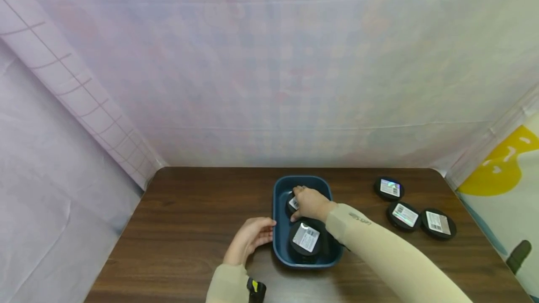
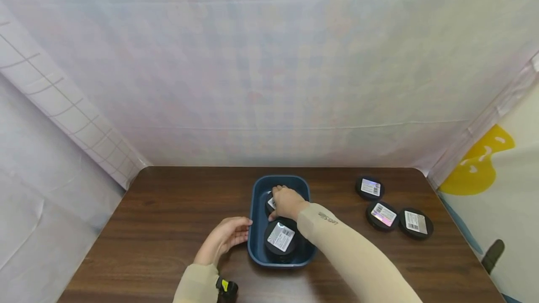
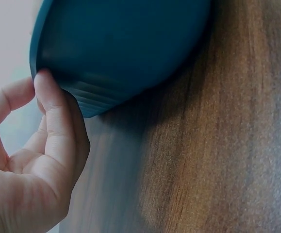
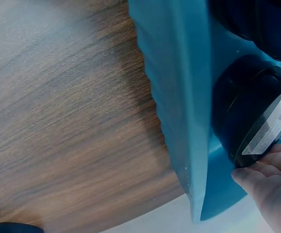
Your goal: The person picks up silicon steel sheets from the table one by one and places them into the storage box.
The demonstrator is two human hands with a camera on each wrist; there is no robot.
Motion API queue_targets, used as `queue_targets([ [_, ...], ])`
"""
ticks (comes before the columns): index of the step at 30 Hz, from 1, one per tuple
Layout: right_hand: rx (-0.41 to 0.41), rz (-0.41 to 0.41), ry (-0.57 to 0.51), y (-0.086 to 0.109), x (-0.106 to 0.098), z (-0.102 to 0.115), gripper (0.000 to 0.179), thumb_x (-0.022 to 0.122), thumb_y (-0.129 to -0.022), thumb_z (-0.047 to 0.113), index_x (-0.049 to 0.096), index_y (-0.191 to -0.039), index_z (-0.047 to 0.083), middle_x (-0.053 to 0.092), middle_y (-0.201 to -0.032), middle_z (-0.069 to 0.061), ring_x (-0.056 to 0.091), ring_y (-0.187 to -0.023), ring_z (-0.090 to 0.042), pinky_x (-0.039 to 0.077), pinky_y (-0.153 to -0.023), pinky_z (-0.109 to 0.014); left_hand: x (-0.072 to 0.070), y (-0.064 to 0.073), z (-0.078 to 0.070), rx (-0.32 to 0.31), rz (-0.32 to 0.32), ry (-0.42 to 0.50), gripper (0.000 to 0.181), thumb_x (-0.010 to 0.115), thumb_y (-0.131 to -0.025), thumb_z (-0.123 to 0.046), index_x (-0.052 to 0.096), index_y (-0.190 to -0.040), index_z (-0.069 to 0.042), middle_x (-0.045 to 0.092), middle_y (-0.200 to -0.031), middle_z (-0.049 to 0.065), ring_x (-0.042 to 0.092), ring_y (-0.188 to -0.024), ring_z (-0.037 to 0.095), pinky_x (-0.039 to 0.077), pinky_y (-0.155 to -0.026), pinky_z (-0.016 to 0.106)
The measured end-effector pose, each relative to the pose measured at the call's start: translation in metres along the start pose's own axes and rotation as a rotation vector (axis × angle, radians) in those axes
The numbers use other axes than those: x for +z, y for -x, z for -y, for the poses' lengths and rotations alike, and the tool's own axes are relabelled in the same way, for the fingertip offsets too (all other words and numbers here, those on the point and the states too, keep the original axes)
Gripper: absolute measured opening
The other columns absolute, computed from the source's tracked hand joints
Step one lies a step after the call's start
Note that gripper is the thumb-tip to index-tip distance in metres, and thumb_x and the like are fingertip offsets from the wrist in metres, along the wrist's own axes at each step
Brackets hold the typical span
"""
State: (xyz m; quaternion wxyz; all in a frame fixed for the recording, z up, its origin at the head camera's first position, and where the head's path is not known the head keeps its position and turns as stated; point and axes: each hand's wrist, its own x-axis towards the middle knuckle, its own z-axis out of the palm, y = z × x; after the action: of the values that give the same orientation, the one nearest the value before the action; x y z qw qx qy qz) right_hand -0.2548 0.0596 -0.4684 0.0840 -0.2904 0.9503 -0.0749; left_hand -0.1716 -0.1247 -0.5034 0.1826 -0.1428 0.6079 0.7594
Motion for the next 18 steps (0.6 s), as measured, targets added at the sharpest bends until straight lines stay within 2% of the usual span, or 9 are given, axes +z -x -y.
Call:
queue_targets([
  [5, -0.016, -0.02, 0.015, 0.0, 0.0011, -0.0007, 0.089, 0.082, -0.065, 0.043, 0.047, -0.126, -0.011, 0.053, -0.126, -0.021, 0.052, -0.113, -0.032, 0.044, -0.095, -0.039, -0.0007, 0.0004, 0.0006, 0.007, 0.007, -0.002, 0.008, 0.062, -0.078, -0.011, 0.058, -0.082, -0.004, 0.055, -0.068, 0.002, 0.056, -0.059, 0.01, 0.052, -0.058, 0.021],
  [13, 0.0, -0.018, -0.041, 0.0026, 0.0023, -0.0011, 0.089, 0.081, -0.067, 0.042, 0.044, -0.129, -0.012, 0.049, -0.129, -0.025, 0.048, -0.119, -0.035, 0.042, -0.097, -0.042, 0.0, 0.0009, 0.0011, 0.008, -0.011, 0.007, 0.007, 0.062, -0.077, -0.009, 0.058, -0.081, -0.005, 0.055, -0.067, 0.002, 0.056, -0.058, 0.009, 0.051, -0.058, 0.021],
  [18, 0.003, -0.017, -0.047, 0.0041, 0.0028, -0.0016, 0.091, 0.08, -0.068, 0.043, 0.042, -0.13, -0.012, 0.045, -0.133, -0.028, 0.042, -0.124, -0.039, 0.036, -0.103, -0.044, 0.0003, 0.0025, 0.0004, 0.014, -0.008, 0.004, 0.008, 0.062, -0.077, -0.009, 0.058, -0.081, -0.004, 0.055, -0.067, 0.001, 0.055, -0.059, 0.009, 0.051, -0.058, 0.021],
])
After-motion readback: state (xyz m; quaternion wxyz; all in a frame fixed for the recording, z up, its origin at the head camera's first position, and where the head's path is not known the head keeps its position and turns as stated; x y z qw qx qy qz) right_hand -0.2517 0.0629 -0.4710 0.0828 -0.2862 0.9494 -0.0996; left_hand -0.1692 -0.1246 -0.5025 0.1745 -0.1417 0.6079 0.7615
